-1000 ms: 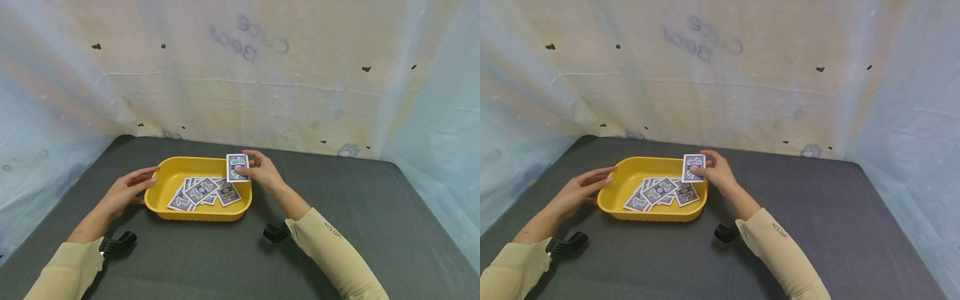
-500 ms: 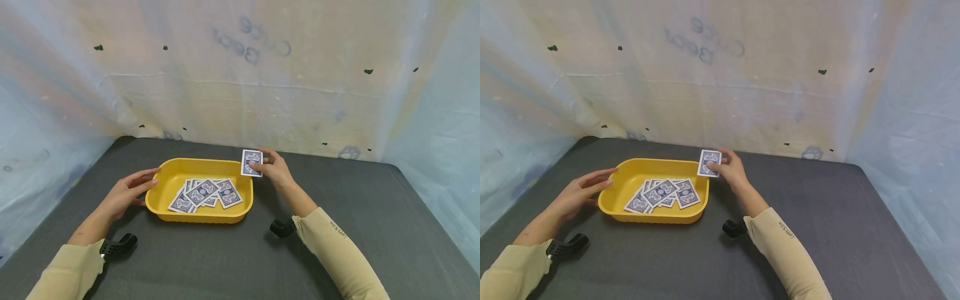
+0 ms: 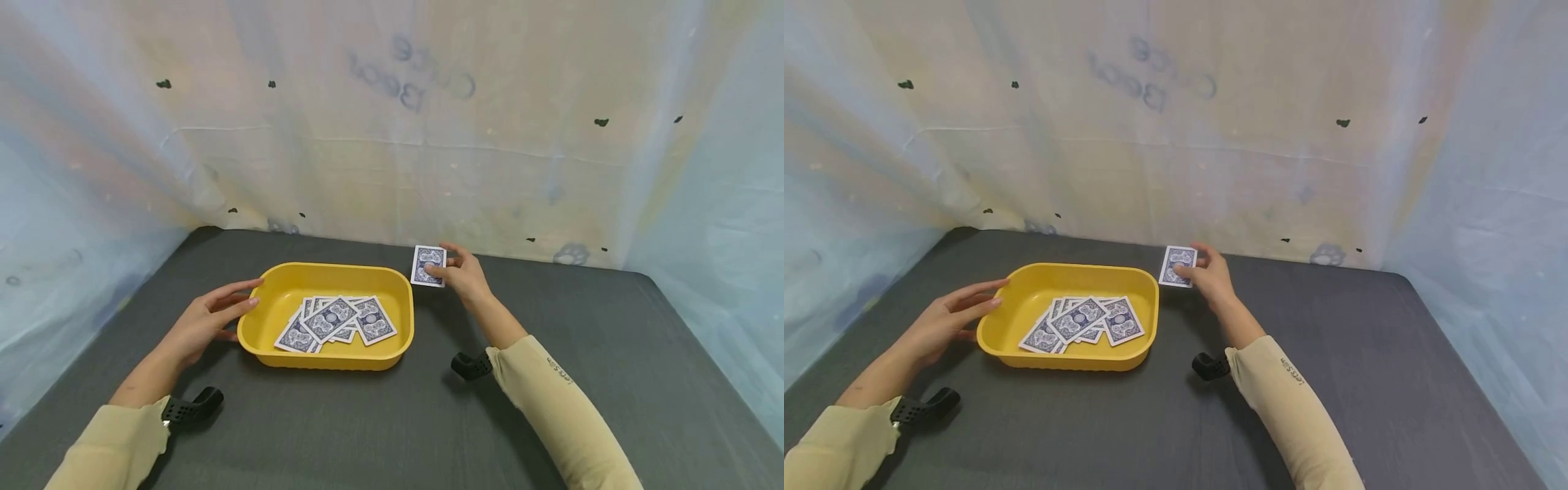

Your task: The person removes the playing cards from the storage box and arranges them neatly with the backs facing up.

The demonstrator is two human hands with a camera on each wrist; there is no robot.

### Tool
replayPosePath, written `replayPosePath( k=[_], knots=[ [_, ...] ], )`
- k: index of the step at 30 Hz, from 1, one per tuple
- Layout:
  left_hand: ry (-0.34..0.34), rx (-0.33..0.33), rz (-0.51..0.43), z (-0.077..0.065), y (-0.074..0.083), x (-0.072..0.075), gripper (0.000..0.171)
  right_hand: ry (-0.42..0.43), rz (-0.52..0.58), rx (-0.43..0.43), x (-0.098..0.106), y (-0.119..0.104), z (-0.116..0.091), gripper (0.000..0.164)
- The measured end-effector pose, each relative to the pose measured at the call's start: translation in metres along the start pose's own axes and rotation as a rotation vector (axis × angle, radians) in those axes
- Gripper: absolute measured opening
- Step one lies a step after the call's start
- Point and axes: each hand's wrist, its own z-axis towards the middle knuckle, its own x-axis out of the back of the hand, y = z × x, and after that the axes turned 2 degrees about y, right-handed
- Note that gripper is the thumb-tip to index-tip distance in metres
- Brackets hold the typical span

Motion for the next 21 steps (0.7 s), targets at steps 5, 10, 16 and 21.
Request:
replayPosePath(
  k=[5,10,16,21],
  knots=[
    [0.002,-0.003,-0.003,0.000,0.000,-0.001,0.066,0.001,-0.024,-0.020,0.004,0.006,0.006,0.067],
    [-0.001,0.000,-0.001,0.000,-0.001,-0.001,0.067,-0.007,-0.080,-0.025,0.006,0.014,0.013,0.066],
    [-0.004,0.004,-0.008,-0.001,-0.001,0.000,0.066,0.004,-0.189,-0.026,0.007,0.021,0.022,0.066],
    [-0.011,0.007,-0.017,-0.001,-0.001,0.001,0.065,0.006,-0.209,-0.046,0.008,0.025,0.029,0.065]
  ],
)
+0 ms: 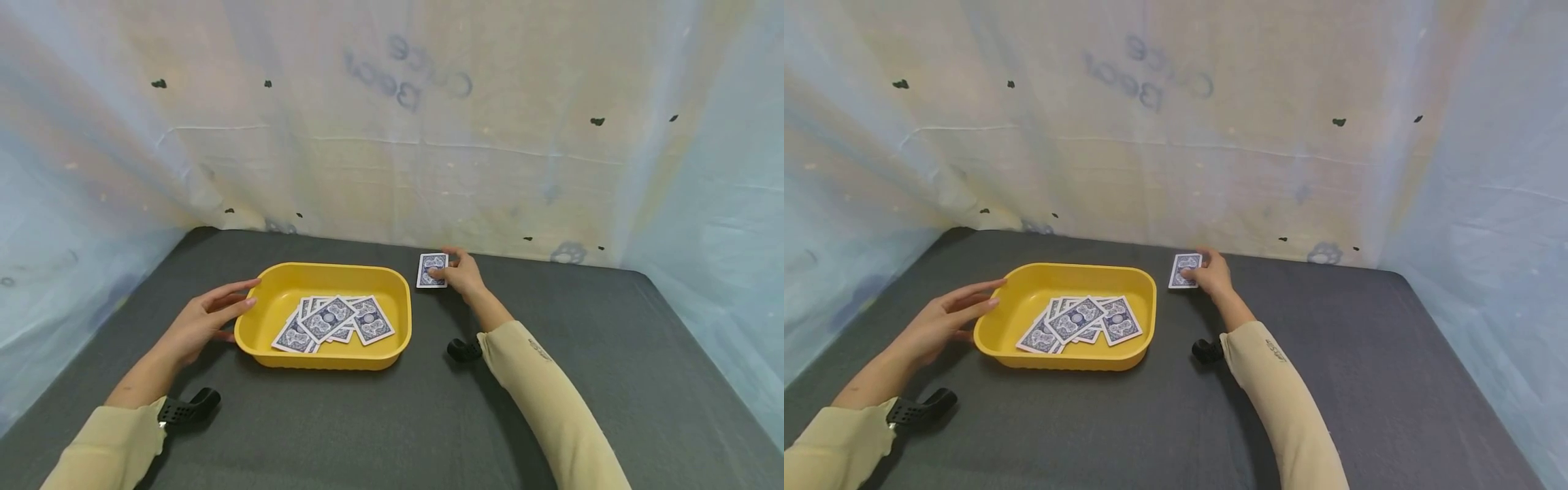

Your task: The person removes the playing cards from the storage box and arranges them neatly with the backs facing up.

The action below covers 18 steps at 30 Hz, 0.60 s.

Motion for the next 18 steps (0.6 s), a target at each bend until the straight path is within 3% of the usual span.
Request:
replayPosePath(
  k=[8,18],
  knots=[
    [0.001,-0.007,0.002,0.001,0.000,-0.001,0.066,0.025,-0.068,-0.008,-0.002,0.004,0.006,0.066],
    [0.007,-0.003,0.008,0.001,-0.001,-0.001,0.068,0.040,-0.286,0.036,-0.003,0.003,0.014,0.063]
  ],
)
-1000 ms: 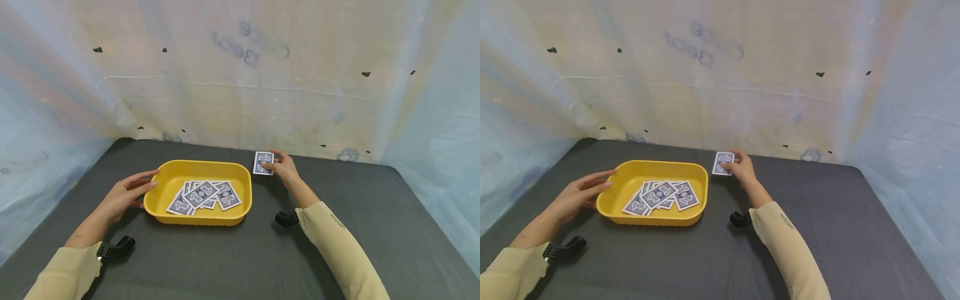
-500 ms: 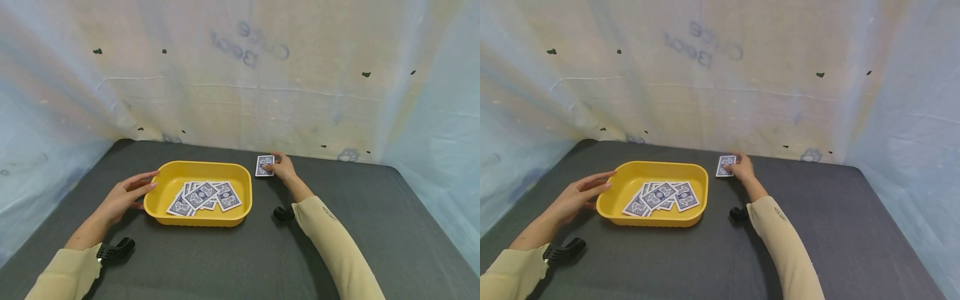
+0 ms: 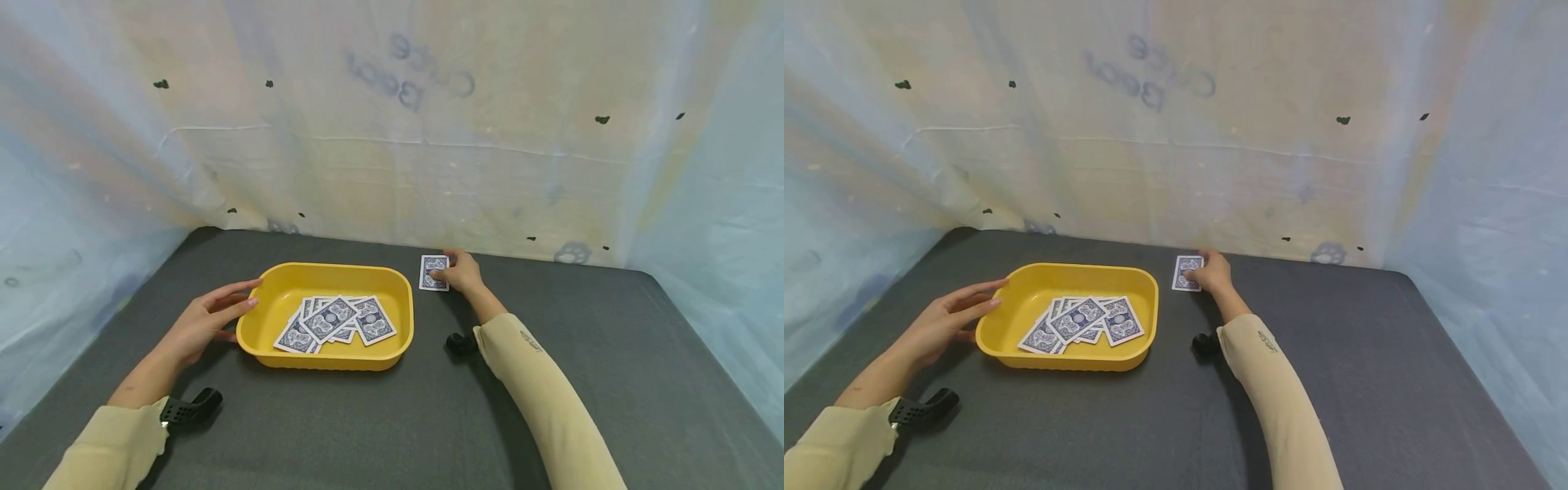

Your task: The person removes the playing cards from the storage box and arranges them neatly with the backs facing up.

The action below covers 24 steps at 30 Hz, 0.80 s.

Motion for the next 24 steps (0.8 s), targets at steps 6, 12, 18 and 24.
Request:
replayPosePath(
  k=[6,12,18,24],
  knots=[
    [-0.001,-0.005,0.000,-0.0006,0.0002,-0.0001,0.067,0.019,-0.019,0.018,-0.0007,-0.0003,0.0013,0.063],
    [-0.004,-0.006,0.002,-0.0010,0.0002,0.0004,0.066,0.028,-0.004,0.022,-0.0004,0.0008,-0.0001,0.057],
    [-0.006,-0.002,0.007,-0.0017,0.0002,0.0000,0.067,0.029,0.005,0.031,0.0002,0.0005,-0.0026,0.055],
    [-0.001,0.018,0.006,-0.0020,0.0002,0.0016,0.068,0.019,0.039,0.041,0.0015,-0.0041,-0.0065,0.057]
  ],
)
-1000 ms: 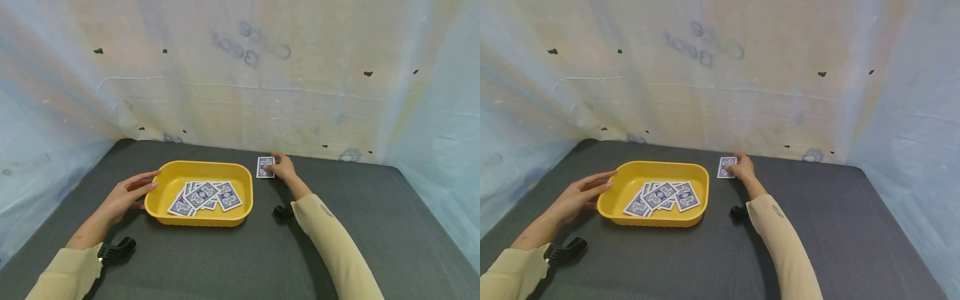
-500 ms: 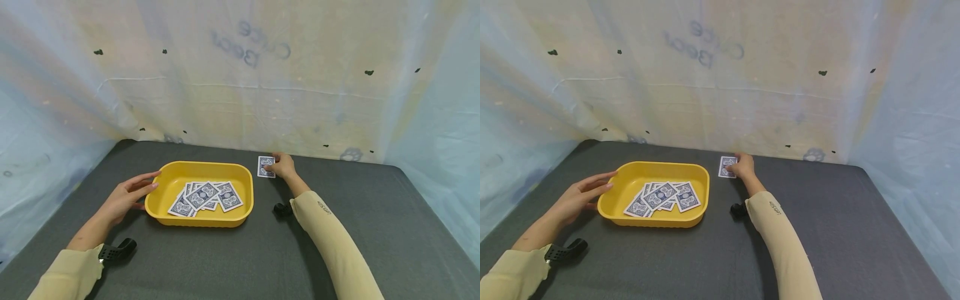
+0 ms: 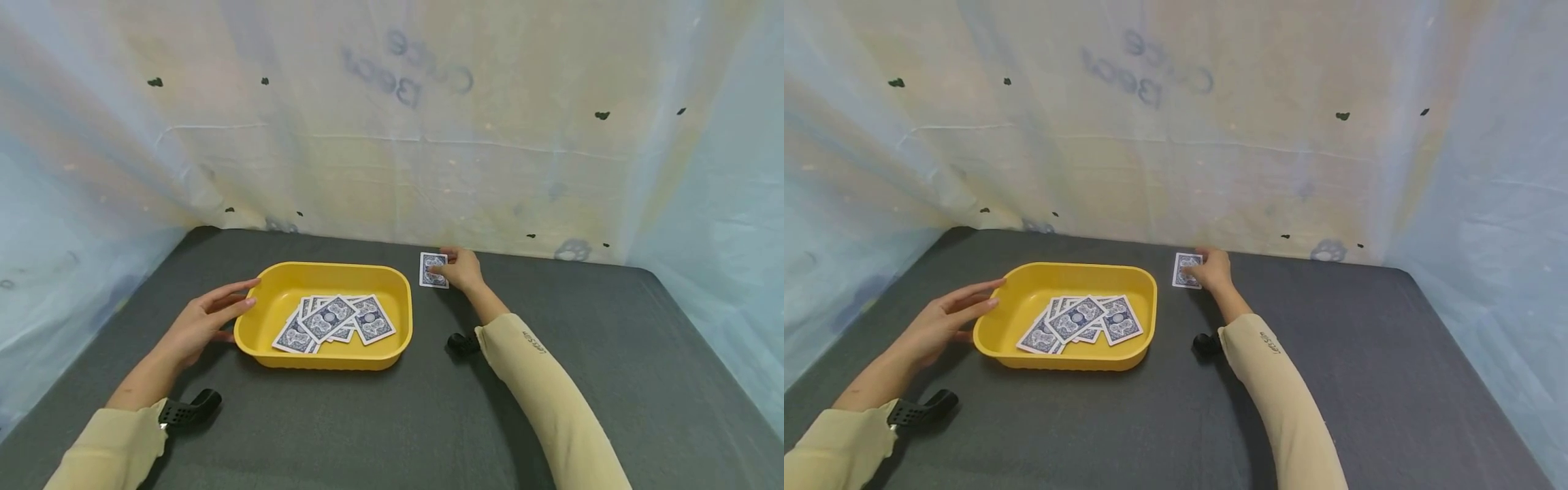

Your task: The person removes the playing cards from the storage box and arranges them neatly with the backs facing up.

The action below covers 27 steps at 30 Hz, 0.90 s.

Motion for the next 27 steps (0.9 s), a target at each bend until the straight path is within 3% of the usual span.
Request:
replayPosePath(
  k=[10,15,27],
  knots=[
    [0.005,0.002,0.007,0.000,-0.001,0.003,0.068,-0.044,0.185,0.018,-0.003,-0.020,-0.015,0.052],
    [0.005,0.004,0.009,-0.001,-0.001,0.005,0.067,-0.070,0.254,0.069,-0.006,-0.034,-0.022,0.052],
    [-0.005,0.001,0.010,-0.001,0.001,0.007,0.067,-0.135,0.281,0.143,-0.010,-0.064,-0.040,0.046]
  ],
)
